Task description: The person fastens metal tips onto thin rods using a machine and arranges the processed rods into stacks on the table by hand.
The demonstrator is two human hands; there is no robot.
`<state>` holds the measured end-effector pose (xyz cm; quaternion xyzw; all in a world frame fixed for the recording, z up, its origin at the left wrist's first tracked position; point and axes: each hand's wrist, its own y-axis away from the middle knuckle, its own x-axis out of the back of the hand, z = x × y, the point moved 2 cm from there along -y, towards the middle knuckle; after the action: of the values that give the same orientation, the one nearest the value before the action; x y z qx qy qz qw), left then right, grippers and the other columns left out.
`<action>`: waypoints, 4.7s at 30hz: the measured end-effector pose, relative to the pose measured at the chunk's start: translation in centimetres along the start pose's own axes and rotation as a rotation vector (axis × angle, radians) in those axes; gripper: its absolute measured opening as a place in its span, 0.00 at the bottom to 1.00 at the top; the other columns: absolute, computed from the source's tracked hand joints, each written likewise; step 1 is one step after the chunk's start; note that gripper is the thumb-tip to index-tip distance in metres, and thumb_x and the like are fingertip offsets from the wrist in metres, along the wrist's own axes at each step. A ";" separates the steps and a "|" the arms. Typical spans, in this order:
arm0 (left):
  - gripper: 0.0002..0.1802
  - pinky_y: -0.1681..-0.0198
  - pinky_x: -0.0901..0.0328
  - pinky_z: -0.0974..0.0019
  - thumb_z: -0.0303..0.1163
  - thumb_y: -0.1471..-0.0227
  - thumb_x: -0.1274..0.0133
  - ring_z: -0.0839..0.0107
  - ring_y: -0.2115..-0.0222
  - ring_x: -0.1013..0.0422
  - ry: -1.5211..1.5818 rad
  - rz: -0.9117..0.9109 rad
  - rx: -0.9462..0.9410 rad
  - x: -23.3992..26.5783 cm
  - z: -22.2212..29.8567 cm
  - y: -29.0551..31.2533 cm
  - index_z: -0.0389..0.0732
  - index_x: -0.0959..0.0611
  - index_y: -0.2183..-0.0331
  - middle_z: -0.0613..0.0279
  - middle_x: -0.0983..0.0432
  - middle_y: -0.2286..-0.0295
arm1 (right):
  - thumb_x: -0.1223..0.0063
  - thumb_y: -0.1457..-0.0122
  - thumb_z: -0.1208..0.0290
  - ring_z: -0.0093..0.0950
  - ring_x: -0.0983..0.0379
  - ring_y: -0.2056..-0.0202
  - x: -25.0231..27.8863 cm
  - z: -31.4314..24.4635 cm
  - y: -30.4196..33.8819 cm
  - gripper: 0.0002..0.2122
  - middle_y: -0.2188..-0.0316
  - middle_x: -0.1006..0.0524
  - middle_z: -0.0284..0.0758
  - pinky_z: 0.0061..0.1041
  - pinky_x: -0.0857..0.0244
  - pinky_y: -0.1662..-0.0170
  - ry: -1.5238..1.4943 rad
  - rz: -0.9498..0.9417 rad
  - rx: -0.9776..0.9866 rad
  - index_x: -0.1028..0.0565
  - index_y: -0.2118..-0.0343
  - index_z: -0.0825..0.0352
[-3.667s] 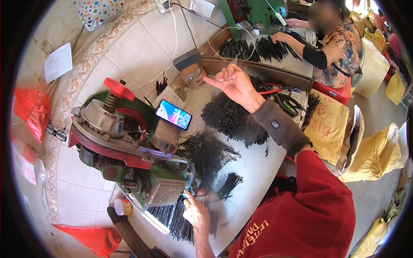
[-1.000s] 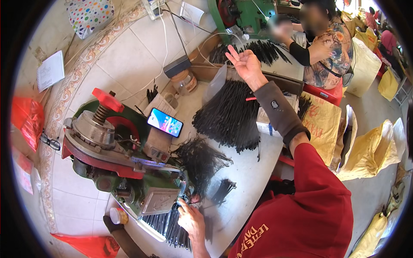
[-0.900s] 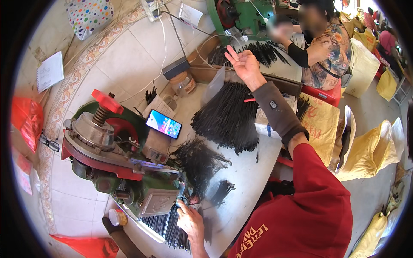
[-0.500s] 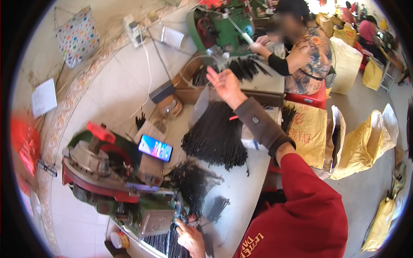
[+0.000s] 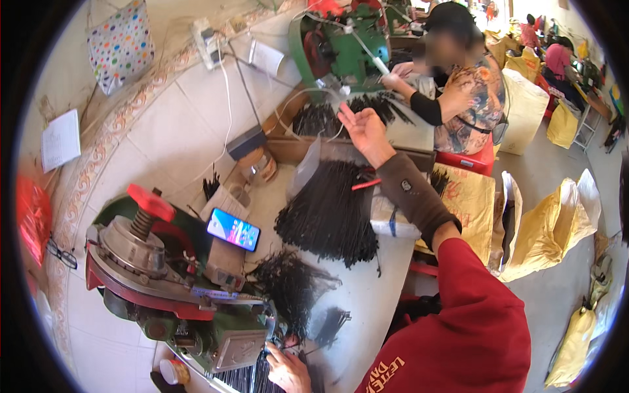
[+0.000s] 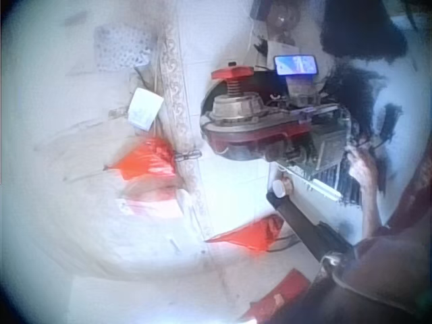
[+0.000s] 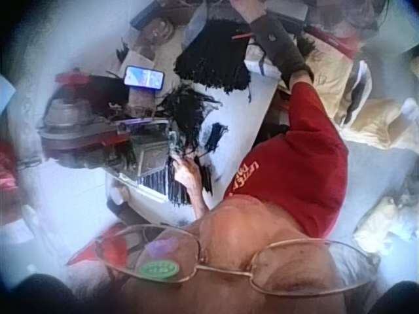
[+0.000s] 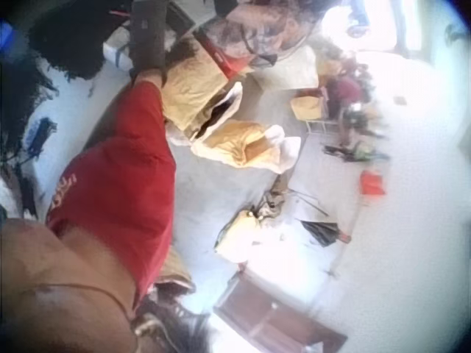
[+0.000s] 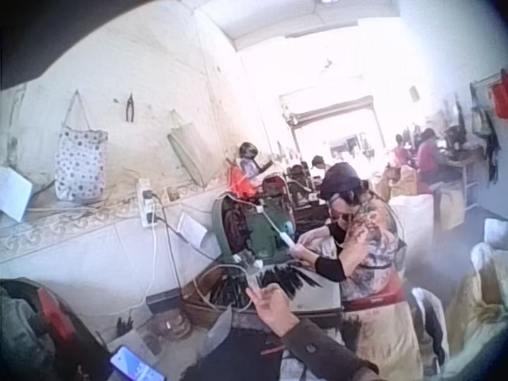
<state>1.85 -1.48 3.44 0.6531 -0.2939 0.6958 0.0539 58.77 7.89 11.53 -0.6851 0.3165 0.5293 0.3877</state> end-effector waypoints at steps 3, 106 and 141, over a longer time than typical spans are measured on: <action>0.35 0.80 0.36 0.54 0.25 0.53 0.47 0.51 0.81 0.31 0.039 -0.036 0.016 0.2 -0.1 -0.5 0.29 0.38 0.44 0.48 0.33 0.73 | 0.67 0.51 0.89 0.55 0.40 0.42 0.2 2.2 0.1 0.12 0.74 0.30 0.44 0.54 0.50 0.38 0.048 0.013 -0.022 0.34 0.83 0.66; 0.11 0.85 0.54 0.78 0.30 0.41 0.54 0.85 0.89 0.49 1.908 -0.522 0.983 1.1 -5.3 6.5 0.39 0.27 0.57 0.64 0.31 0.81 | 0.63 0.32 0.66 0.30 0.24 0.61 2.2 14.8 43.3 0.12 0.56 0.27 0.42 0.33 0.27 0.59 0.594 -0.675 -1.366 0.30 0.58 0.70; 0.13 0.88 0.55 0.78 0.32 0.41 0.51 0.86 0.91 0.49 1.870 -0.594 0.956 1.2 -7.2 6.7 0.31 0.21 0.62 0.60 0.27 0.83 | 0.62 0.32 0.65 0.37 0.23 0.59 1.9 16.1 44.1 0.13 0.64 0.25 0.41 0.39 0.27 0.53 0.508 -0.436 -1.597 0.32 0.56 0.71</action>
<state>-7.70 -3.91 2.47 -0.1356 0.3335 0.9187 0.1627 14.28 -0.23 -1.22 -0.8953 -0.2114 0.3379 -0.1991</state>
